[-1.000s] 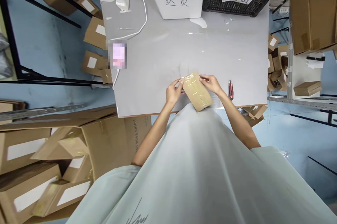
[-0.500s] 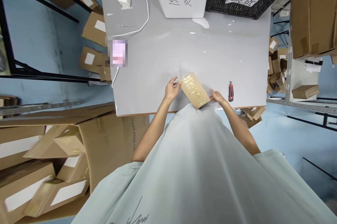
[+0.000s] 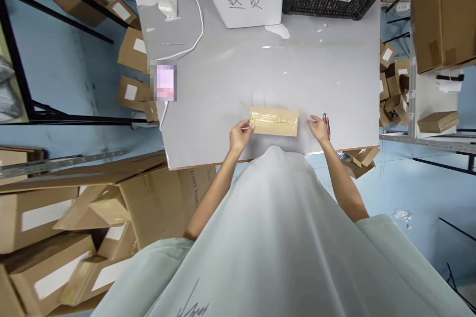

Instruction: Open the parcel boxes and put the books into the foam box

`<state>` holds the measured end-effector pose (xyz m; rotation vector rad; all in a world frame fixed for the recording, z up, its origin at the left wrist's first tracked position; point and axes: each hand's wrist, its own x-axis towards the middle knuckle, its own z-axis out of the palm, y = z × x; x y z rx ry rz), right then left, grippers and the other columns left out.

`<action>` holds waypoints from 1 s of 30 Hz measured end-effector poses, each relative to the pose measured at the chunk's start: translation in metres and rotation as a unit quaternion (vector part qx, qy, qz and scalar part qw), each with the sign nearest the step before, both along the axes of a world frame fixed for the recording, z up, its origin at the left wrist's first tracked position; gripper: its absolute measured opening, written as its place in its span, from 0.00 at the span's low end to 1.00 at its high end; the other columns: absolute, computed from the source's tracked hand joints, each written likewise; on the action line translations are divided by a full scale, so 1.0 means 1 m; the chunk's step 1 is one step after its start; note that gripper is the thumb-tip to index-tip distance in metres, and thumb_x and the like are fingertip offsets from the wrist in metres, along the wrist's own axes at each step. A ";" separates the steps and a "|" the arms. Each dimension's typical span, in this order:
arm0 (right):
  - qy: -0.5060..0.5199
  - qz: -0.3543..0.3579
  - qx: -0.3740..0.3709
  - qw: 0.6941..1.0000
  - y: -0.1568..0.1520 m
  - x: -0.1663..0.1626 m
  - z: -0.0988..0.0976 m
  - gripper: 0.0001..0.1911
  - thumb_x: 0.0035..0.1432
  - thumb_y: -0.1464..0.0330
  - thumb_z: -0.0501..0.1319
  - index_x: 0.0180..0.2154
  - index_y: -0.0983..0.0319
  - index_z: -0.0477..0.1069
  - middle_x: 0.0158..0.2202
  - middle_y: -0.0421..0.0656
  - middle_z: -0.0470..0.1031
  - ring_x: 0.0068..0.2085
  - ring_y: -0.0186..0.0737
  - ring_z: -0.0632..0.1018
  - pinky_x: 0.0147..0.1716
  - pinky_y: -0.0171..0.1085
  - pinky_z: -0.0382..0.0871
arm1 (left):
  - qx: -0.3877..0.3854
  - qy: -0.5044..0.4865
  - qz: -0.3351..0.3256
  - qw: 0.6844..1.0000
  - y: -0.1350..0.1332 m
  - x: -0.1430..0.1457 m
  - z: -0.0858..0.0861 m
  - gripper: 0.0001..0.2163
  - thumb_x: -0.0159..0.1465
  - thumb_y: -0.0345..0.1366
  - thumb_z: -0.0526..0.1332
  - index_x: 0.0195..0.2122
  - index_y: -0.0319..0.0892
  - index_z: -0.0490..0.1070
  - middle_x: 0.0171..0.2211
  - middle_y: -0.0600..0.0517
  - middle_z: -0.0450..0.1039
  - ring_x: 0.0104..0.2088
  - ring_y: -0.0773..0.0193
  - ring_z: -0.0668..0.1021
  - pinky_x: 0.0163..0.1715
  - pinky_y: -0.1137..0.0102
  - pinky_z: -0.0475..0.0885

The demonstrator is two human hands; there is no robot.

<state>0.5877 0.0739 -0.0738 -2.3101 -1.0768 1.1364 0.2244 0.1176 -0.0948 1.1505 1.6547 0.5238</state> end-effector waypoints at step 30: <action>-0.229 0.627 0.117 0.735 0.057 -0.112 0.090 0.18 0.80 0.71 0.54 0.64 0.58 0.75 0.59 0.53 0.79 0.53 0.50 0.81 0.52 0.44 0.73 | 0.047 -0.130 -0.117 0.983 -0.013 0.000 -0.002 0.24 0.65 0.35 0.68 0.64 0.49 0.79 0.68 0.43 0.72 0.63 0.48 0.79 0.60 0.56 0.80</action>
